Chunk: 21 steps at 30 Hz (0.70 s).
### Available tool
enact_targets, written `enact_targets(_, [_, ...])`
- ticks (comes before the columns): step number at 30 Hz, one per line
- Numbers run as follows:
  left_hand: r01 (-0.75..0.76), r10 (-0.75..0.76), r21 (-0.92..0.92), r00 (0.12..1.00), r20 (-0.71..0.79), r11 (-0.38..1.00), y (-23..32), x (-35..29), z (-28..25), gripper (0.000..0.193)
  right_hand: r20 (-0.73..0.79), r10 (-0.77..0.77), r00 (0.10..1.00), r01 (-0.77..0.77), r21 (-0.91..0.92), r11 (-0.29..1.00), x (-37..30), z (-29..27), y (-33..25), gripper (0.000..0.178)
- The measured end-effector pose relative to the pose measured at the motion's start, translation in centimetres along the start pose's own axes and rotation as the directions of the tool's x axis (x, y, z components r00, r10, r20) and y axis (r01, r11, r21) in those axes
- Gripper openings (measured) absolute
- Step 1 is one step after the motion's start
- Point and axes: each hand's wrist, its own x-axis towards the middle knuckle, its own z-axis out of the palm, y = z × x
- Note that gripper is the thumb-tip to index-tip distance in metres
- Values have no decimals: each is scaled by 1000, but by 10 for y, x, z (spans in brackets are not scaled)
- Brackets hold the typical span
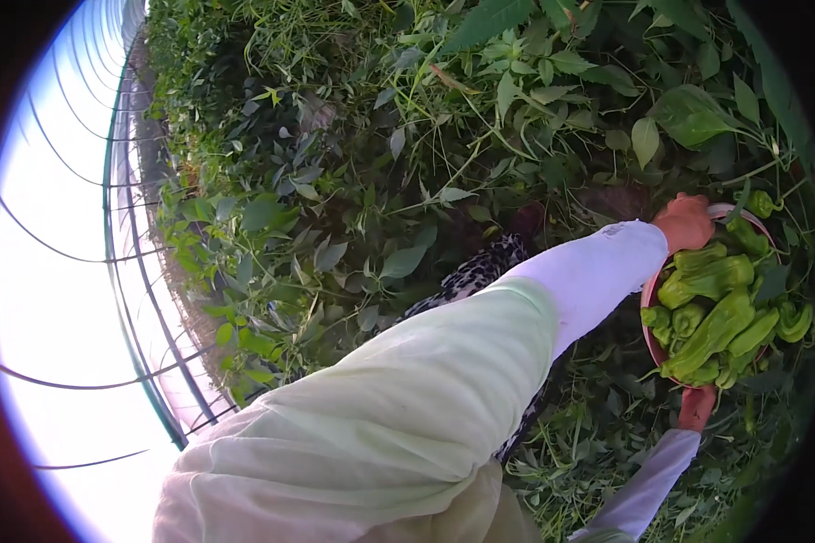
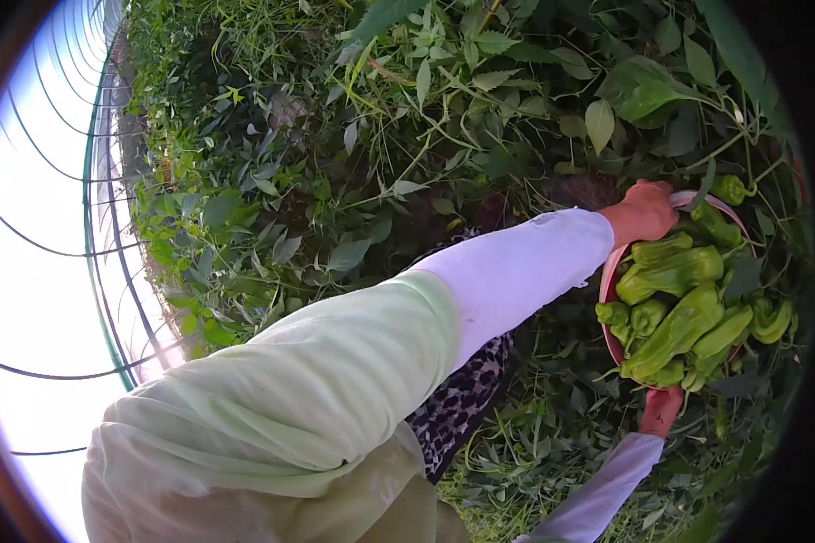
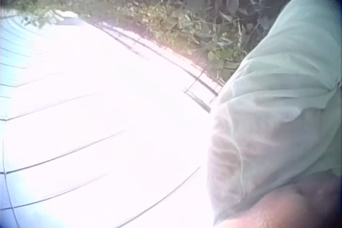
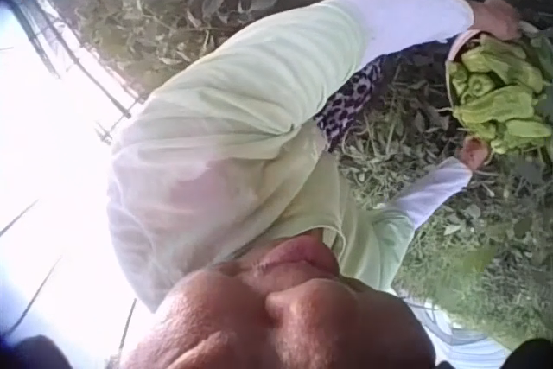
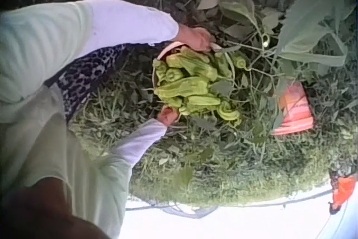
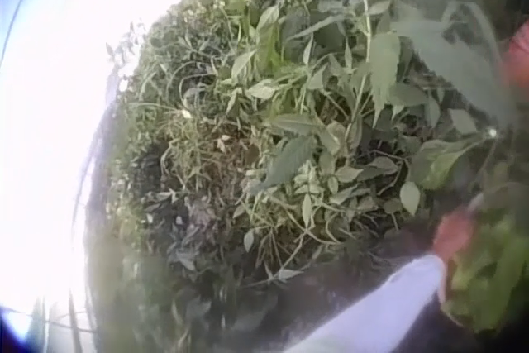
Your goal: The person harvests peppers by plucking them from the plants by hand and placing them into a bucket.
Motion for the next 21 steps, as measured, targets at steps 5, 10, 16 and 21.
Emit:
enact_targets(5, [-83,78,-228,997,-28,970,-23,-91,-51,50,-56,-96,994,90,-111,990,-71,22,31,41])
enact_targets(10, [187,-201,-316,980,-10,930,-38,-194,-111,54,-22,-94,995,82,-332,940,-163,86,24,38])
enact_targets(16, [343,-475,-613,878,-61,712,-86,-291,-170,46,118,15,993,44,-479,877,-225,203,10,37])
enact_targets(21, [149,-498,-870,858,-122,470,-150,-371,-225,39,303,112,946,114,-639,761,-238,306,32,35])
